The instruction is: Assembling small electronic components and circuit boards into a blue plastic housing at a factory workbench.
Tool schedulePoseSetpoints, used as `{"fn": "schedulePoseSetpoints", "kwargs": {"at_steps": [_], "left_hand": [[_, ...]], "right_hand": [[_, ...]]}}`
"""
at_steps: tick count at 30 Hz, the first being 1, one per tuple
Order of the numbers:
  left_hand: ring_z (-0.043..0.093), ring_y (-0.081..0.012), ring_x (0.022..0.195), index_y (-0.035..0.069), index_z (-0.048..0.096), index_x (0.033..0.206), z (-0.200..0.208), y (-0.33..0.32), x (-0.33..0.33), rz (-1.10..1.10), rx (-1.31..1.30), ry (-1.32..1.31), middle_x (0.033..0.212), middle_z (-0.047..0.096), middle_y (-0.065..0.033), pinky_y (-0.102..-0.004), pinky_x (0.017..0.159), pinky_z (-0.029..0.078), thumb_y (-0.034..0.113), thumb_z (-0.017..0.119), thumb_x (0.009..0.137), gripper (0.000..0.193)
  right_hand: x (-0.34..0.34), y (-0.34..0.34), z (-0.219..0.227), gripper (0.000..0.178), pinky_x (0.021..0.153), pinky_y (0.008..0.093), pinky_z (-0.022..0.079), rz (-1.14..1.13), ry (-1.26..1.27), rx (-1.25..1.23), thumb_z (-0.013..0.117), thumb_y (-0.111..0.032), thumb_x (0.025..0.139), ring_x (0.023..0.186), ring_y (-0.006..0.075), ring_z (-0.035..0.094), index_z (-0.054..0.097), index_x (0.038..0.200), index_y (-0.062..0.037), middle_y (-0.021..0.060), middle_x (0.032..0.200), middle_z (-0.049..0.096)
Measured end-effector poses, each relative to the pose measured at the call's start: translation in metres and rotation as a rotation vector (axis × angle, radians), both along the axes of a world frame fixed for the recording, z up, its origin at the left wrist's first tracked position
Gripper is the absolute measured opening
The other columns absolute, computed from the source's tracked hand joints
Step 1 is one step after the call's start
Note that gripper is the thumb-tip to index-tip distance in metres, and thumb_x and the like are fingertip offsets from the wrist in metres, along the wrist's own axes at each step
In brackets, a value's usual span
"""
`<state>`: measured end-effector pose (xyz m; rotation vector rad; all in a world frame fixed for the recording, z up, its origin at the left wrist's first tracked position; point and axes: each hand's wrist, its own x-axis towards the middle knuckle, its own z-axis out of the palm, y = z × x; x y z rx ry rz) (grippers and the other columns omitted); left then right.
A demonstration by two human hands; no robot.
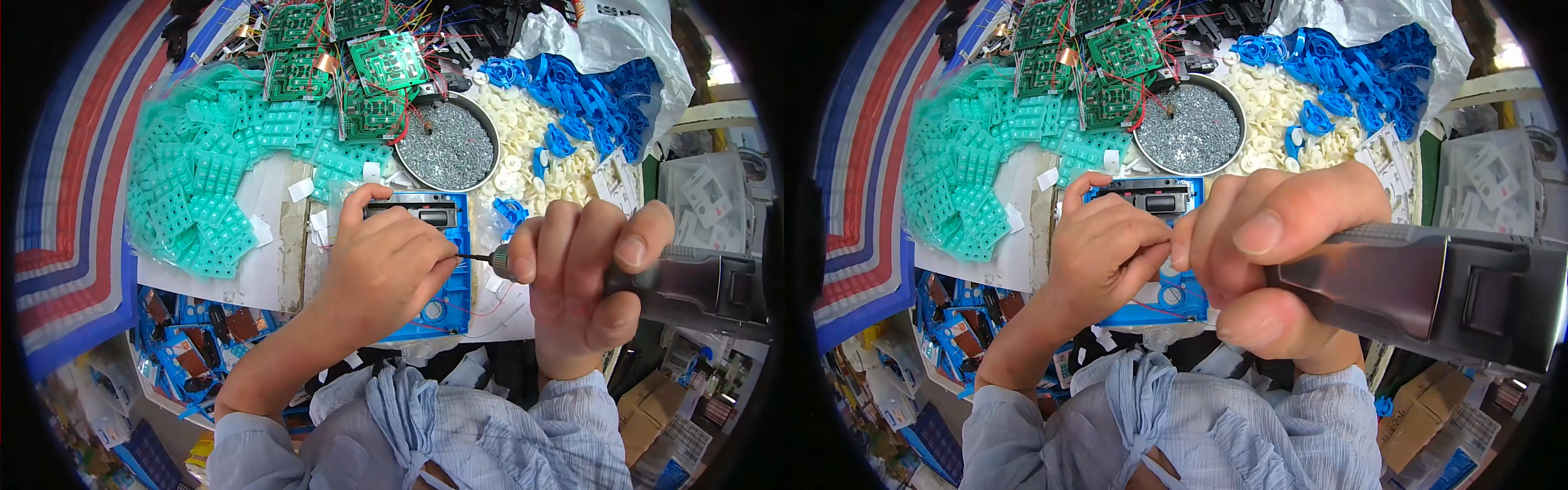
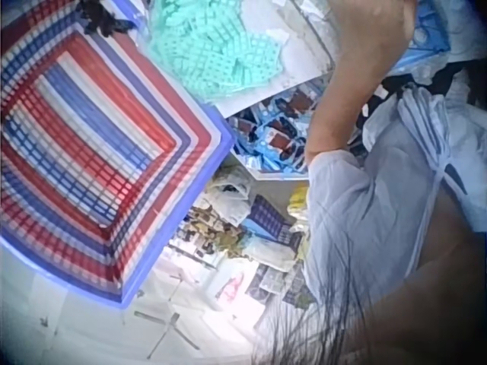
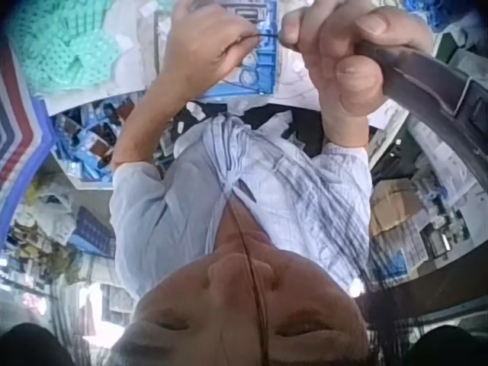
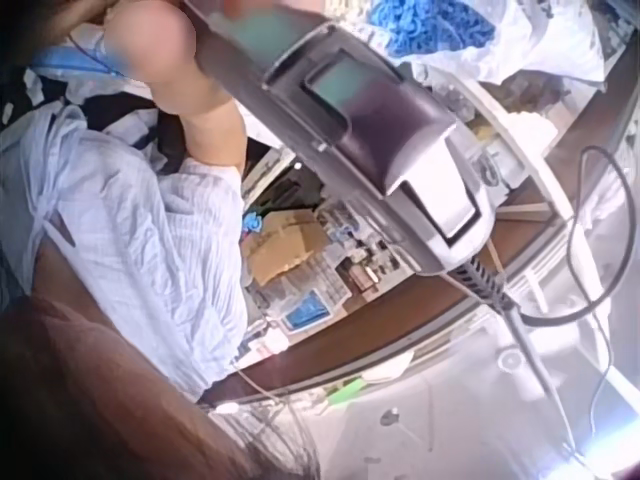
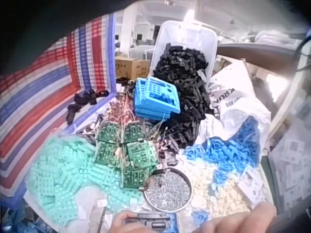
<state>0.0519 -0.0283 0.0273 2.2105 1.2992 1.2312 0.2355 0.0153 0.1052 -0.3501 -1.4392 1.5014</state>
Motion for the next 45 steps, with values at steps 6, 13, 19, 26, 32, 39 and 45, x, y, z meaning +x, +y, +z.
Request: {"fn": "schedulePoseSetpoints", "kwargs": {"at_steps": [6,13,19,26,32,39,45], "left_hand": [[0.061,-0.0192,0.087,0.013,0.067,0.083,-0.002,0.0,0.002,0.083,0.003,0.116,0.09,0.066,0.002,-0.0529,0.102,0.033,0.022,0.082,0.071,0.021],[0.06,-0.0179,0.102,0.015,0.073,0.096,-0.018,0.007,-0.006,0.206,0.005,0.292,0.099,0.067,0.0049,-0.0573,0.109,0.022,0.019,0.08,0.076,0.022],[0.06,-0.0179,0.101,0.015,0.073,0.097,-0.022,0.004,-0.006,0.218,-0.01,0.284,0.1,0.067,0.0049,-0.0576,0.11,0.022,0.019,0.079,0.076,0.022],[0.061,-0.0182,0.102,0.014,0.073,0.097,-0.022,0.006,-0.006,0.203,0.002,0.278,0.101,0.067,0.0047,-0.0575,0.11,0.023,0.018,0.079,0.076,0.022],[0.062,-0.0234,0.101,0.01,0.071,0.101,-0.013,0.01,-0.021,0.115,-0.065,0.186,0.103,0.068,-0.0043,-0.0495,0.104,0.036,0.012,0.077,0.078,0.025],[0.062,-0.0329,0.103,0.002,0.067,0.115,-0.005,-0.002,-0.076,0.223,-0.262,0.004,0.111,0.068,-0.0149,-0.0396,0.087,0.049,0.013,0.073,0.085,0.032],[0.058,-0.0386,0.112,0.003,0.06,0.11,-0.005,0.023,-0.022,-0.005,-0.176,0.357,0.118,0.065,-0.0167,-0.0489,0.101,0.042,0.014,0.076,0.078,0.038]], "right_hand": [[-0.005,0.002,-0.008,0.032,0.066,0.0328,0.048,-0.021,0.017,0.001,0.074,-0.034,0.094,0.063,0.0107,0.045,0.052,0.113,-0.0201,-0.0052,0.074,0.048],[-0.013,0.041,-0.049,0.027,0.066,0.0356,0.05,-0.345,-0.091,0.075,0.062,0.001,0.087,0.06,0.0144,0.048,0.055,0.112,-0.0072,0.0026,0.07,0.049],[-0.024,0.04,-0.062,0.021,0.066,0.036,0.053,-0.368,-0.198,0.084,0.066,0.001,0.084,0.058,0.0155,0.053,0.055,0.101,-0.0009,0.0066,0.067,0.056],[-0.032,0.037,-0.054,0.012,0.063,0.0356,0.055,-0.286,-0.21,-0.055,0.066,0.002,0.08,0.055,0.0163,0.054,0.054,0.083,0.0015,0.0096,0.061,0.057],[-0.007,0.053,-0.043,0.022,0.06,0.0293,0.051,-0.344,-0.173,0.038,0.067,0.003,0.08,0.061,0.0132,0.058,0.06,0.1,0.0011,0.0076,0.073,0.062],[0.059,0.054,-0.005,0.051,0.085,0.0382,0.055,-0.467,-0.033,0.163,0.067,-0.003,0.092,0.08,0.0184,0.065,0.046,0.136,0.0087,0.0098,0.089,0.065],[0.069,0.041,-0.018,0.053,0.087,0.0339,0.053,-0.558,-0.088,0.091,0.069,-0.001,0.092,0.089,0.0192,0.066,0.045,0.139,0.0066,0.0119,0.097,0.065]]}}
